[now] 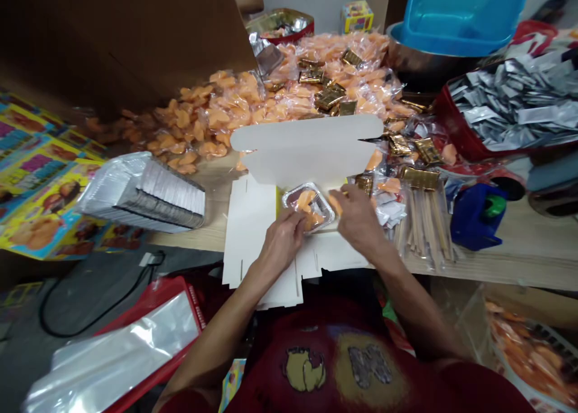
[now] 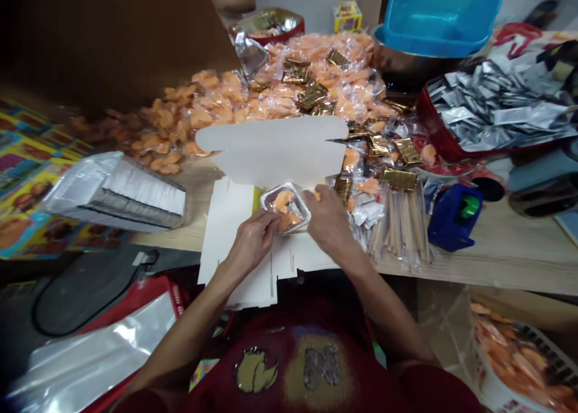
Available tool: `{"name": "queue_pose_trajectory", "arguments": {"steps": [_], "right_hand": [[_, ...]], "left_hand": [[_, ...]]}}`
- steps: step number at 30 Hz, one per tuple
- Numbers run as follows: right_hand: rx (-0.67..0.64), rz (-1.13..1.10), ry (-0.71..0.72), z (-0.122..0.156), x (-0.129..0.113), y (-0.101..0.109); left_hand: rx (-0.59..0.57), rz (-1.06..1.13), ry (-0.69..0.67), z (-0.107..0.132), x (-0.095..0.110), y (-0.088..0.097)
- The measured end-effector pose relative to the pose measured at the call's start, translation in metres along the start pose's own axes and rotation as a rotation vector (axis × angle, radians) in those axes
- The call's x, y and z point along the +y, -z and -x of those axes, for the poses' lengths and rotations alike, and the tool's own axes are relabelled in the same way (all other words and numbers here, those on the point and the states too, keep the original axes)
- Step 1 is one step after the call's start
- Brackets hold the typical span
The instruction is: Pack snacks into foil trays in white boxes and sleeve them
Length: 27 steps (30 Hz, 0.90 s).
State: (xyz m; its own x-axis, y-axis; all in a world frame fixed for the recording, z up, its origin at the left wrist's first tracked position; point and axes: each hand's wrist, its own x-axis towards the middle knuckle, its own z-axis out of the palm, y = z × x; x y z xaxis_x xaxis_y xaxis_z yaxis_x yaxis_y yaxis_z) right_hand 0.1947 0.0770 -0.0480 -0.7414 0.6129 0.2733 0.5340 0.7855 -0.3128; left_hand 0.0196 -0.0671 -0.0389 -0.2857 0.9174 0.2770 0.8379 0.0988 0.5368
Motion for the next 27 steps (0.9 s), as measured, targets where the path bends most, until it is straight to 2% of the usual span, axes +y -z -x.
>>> {"name": "queue_pose_trajectory", "arguments": {"steps": [4, 6, 9, 13, 15, 17, 19, 21, 23, 24, 25, 27], "right_hand": [[-0.03, 0.183, 0.004, 0.004, 0.053, 0.007], [-0.031, 0.235, 0.04, 0.001, 0.069, 0.004], [0.042, 0.213, 0.08, -0.005, 0.078, 0.006], [0.228, 0.015, -0.024, -0.001, 0.079, 0.033], [0.327, -0.064, -0.117, 0.007, 0.072, 0.049], [0.398, -0.152, -0.15, 0.016, 0.059, 0.056], [0.387, -0.264, -0.056, 0.023, 0.043, 0.05], [0.291, -0.309, 0.117, 0.027, 0.029, 0.033], [0.162, -0.246, 0.26, 0.029, 0.02, 0.015], [0.11, -0.2, 0.299, 0.03, 0.018, 0.009], [0.079, -0.159, 0.313, 0.03, 0.017, 0.006], [0.102, -0.12, 0.284, 0.03, 0.019, 0.01]], "left_hand": [[0.007, -0.1, 0.001, 0.004, 0.002, -0.002], [-0.099, -0.184, -0.058, 0.006, 0.007, -0.011], [-0.297, -0.303, -0.147, 0.008, 0.008, -0.023], [-0.383, -0.371, -0.14, 0.008, -0.008, -0.016], [-0.394, -0.376, -0.158, 0.006, -0.017, -0.007], [-0.414, -0.368, -0.189, 0.005, -0.023, -0.001], [-0.431, -0.357, -0.207, 0.004, -0.024, 0.002], [-0.441, -0.324, -0.221, 0.005, -0.022, 0.005], [-0.409, -0.242, -0.241, 0.007, -0.018, 0.01], [-0.35, -0.182, -0.24, 0.007, -0.018, 0.015], [-0.247, -0.111, -0.221, 0.006, -0.019, 0.02], [0.079, 0.052, -0.112, -0.003, -0.027, 0.032]]}}
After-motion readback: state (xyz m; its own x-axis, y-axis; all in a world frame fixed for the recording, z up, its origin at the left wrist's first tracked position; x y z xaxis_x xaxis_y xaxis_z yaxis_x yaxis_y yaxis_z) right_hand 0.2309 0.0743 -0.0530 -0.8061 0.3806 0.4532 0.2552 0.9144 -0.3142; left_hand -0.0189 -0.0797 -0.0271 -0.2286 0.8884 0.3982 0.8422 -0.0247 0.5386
